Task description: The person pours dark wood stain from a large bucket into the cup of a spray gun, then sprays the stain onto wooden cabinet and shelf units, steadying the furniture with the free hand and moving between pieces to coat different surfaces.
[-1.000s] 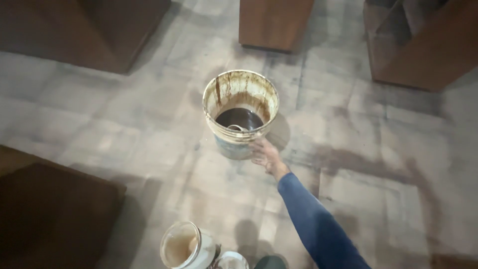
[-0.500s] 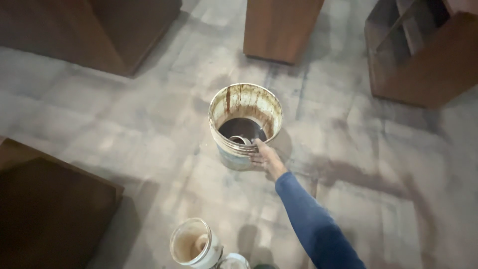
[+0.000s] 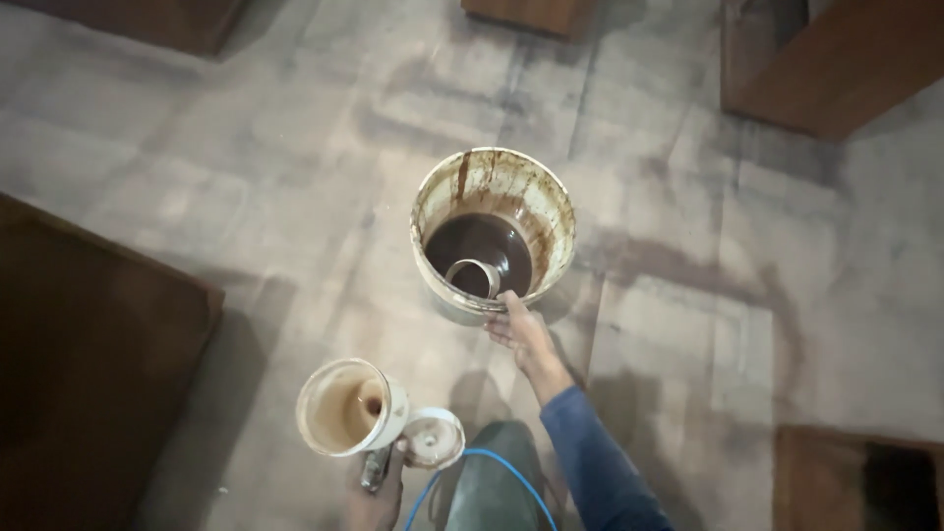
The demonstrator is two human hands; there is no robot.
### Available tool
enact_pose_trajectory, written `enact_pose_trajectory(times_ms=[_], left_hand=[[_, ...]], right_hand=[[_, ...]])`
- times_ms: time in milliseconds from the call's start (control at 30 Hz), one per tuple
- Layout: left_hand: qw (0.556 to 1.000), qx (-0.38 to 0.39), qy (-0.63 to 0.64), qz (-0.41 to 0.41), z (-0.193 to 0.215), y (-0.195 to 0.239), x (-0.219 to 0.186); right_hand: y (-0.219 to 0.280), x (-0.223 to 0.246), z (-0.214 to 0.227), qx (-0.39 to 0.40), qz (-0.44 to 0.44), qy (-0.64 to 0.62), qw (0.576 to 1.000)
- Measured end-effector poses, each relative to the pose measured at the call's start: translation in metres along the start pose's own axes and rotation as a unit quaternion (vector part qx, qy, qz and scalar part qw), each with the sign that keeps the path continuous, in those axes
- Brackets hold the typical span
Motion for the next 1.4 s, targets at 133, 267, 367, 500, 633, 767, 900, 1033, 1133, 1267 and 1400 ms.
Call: enact_pose_trajectory(times_ms=[133,267,367,500,633,767,900,1033,1133,1267,1400], left_hand=[[0.997,-0.009,0.039,0.064,0.014,0.023,-0.013],[0.987,0.004,-0.029,0.158,0.027,0.032,0.001],[0.99,-0.016,-0.032,0.138,0.036,0.038,-0.008],[0.999,-0.016,-0.03,0.002,0.038,0.033,-0.015],[0.999,-0.016,0.021,0.047,0.042,0.03,0.031],[0.999,-0.026,-0.025,-0.011,0.044,0.02,0.034],[0.99,-0.016,-0.056,-0.126,0.046,0.022,0.025],[0.994,0.025,-0.067,-0.08,0.039,0.018,0.05],[0.996,0.023,-0.058,-0.068,0.035,0.024,0.052],[0.997,0.021,-0.077,0.007,0.036,0.028,0.086],[0.991,0.053,-0.118,-0.025,0.037,0.033,0.104]], right_hand=[[0.064,-0.02,0.005,0.001,0.013,0.013,1.0],[0.107,-0.037,0.018,-0.027,-0.005,0.046,0.999],[0.129,-0.053,0.028,-0.012,-0.025,0.079,0.996],[0.158,-0.055,0.028,0.003,-0.043,0.092,0.995],[0.175,-0.071,0.037,-0.012,-0.079,0.123,0.989],[0.211,-0.027,-0.006,0.133,-0.119,0.126,0.976],[0.166,0.033,-0.042,0.211,0.016,0.425,0.88],[0.074,0.083,-0.068,0.06,0.215,0.685,0.693],[0.008,0.038,-0.055,0.05,0.066,0.787,0.612],[-0.049,-0.024,-0.02,0.074,-0.064,0.808,0.581],[-0.065,-0.043,-0.013,0.095,-0.088,0.822,0.555]])
Point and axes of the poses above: each hand's wrist, its own y-axis away from the middle knuckle, its own z-axis out of the back of the hand, x = y × z, the point moved 8 cm from there along -y, towards the middle knuckle, and after that the axes turned 5 degrees about x, right-handed, at the moved point
